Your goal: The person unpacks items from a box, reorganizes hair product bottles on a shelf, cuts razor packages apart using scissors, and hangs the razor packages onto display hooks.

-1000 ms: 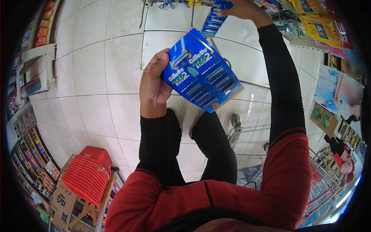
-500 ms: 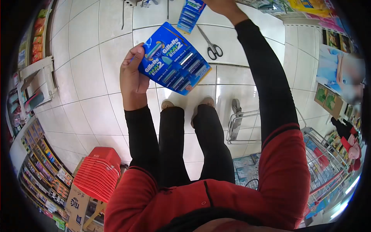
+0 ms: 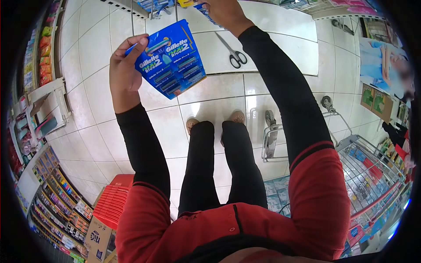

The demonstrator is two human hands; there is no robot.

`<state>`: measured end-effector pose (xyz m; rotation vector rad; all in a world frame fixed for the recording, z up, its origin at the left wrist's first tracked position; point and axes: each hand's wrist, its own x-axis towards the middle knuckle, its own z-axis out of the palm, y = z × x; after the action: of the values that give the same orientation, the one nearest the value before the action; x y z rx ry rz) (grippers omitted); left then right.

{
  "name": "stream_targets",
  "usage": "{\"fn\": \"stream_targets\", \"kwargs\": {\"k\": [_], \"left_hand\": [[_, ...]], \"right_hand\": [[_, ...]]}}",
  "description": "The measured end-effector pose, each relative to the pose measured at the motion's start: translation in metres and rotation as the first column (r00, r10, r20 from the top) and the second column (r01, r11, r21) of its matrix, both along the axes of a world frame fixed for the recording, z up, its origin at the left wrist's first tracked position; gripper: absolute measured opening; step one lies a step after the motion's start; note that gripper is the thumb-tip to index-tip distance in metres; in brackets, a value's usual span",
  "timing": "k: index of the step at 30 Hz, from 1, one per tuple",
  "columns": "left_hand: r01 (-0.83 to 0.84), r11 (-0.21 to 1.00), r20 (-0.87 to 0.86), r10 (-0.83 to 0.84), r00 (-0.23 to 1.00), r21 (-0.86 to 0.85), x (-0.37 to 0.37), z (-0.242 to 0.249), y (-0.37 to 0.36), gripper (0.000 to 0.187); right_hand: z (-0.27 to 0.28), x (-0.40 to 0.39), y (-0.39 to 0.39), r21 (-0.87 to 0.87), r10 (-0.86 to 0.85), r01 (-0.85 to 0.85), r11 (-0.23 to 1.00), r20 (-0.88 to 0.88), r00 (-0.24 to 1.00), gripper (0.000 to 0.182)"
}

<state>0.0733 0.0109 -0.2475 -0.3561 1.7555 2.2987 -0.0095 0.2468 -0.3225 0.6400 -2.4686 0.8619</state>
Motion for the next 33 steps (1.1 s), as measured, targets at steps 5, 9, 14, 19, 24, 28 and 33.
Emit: {"fn": "stream_targets", "kwargs": {"k": [5, 9, 14, 19, 24, 28, 33], "left_hand": [[0.030, 0.999, -0.043, -0.031, 0.999, -0.013, -0.023, 0.000, 0.018, 0.017], [0.092, 0.995, -0.031, -0.093, 0.995, -0.024, -0.032, -0.005, 0.032, 0.016], [0.168, 0.961, -0.156, -0.205, 0.966, -0.218, -0.047, -0.030, 0.071, 0.020], [0.046, 0.938, -0.276, -0.147, 0.950, -0.343, -0.081, -0.071, 0.097, 0.021], [0.076, 0.857, -0.464, -0.348, 0.815, -0.510, -0.115, -0.103, 0.093, 0.018], [0.083, 0.712, -0.431, -0.509, 0.745, -0.698, -0.118, -0.090, 0.103, 0.018], [-0.053, 0.414, -0.350, -0.688, 0.635, -0.909, -0.132, -0.092, 0.099, 0.019]], "right_hand": [[-0.009, 0.002, 0.006, 0.053, -0.087, 0.088, 0.995, -0.012, 0.996, 0.011], [-0.019, 0.038, 0.022, 0.116, -0.101, 0.085, 0.990, 0.139, 0.985, 0.009], [-0.027, 0.136, 0.056, 0.072, -0.237, 0.227, 0.971, 0.384, 0.892, 0.009], [-0.028, 0.245, 0.087, -0.059, -0.325, 0.425, 0.903, 0.551, 0.769, 0.011], [0.072, 0.327, 0.113, 0.010, -0.483, 0.608, 0.794, 0.619, 0.620, 0.009], [0.168, 0.379, 0.126, 0.251, -0.734, 0.712, 0.655, 0.433, 0.523, 0.011], [0.227, 0.463, 0.138, -0.063, -0.884, 0.933, 0.355, 0.303, 0.357, 0.016]]}}
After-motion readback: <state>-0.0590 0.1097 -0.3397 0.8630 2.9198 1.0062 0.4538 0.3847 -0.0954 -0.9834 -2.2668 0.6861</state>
